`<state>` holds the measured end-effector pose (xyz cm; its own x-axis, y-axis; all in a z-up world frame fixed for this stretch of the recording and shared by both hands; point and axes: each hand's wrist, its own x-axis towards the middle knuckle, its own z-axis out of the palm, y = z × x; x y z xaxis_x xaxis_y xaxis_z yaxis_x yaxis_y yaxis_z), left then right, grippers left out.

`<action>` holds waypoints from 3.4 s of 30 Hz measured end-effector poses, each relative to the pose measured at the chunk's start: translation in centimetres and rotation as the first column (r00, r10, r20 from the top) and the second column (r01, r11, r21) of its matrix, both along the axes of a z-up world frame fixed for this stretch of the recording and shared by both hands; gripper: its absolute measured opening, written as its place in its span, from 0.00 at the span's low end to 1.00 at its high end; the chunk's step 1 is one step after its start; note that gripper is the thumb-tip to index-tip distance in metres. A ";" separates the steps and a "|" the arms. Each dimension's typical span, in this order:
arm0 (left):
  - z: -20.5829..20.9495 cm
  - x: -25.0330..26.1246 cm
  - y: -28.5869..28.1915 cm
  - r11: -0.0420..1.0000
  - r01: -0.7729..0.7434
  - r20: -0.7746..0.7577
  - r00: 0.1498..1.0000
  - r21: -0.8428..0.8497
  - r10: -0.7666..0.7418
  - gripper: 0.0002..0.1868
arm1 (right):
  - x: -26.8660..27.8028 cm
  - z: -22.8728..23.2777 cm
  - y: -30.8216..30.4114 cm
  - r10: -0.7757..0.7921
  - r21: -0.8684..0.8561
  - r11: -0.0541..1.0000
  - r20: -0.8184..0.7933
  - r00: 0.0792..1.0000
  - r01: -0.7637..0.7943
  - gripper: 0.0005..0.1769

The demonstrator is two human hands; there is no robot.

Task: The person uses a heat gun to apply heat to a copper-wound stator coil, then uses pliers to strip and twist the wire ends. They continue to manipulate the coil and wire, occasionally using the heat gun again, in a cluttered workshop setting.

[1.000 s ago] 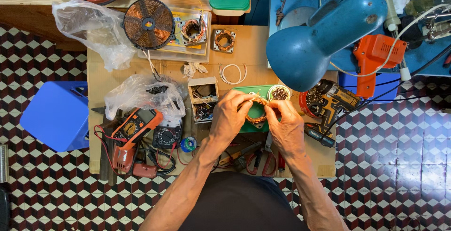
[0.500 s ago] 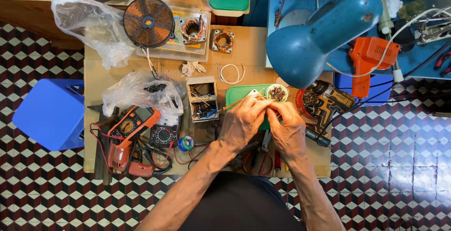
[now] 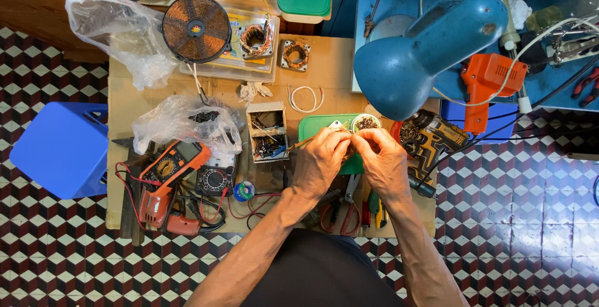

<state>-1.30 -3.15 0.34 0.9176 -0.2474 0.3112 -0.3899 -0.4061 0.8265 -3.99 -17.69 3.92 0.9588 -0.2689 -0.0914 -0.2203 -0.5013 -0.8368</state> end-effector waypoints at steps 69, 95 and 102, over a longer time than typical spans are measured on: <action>1.5 0.4 -0.8 0.997 -0.029 -0.249 0.968 -0.064 0.012 0.05 | -13.7 -7.8 -12.1 -0.680 0.365 0.653 -0.104 0.726 0.664 0.20; 1.1 0.8 -1.1 0.998 -0.036 -0.271 0.961 0.052 0.048 0.06 | -16.2 -12.7 -5.1 -0.401 0.410 0.682 -0.483 0.778 0.606 0.30; 1.5 0.6 -1.1 0.999 -0.022 -0.122 0.992 0.050 0.028 0.06 | -11.9 -2.0 -2.9 -0.246 0.809 0.448 -0.297 0.923 0.380 0.31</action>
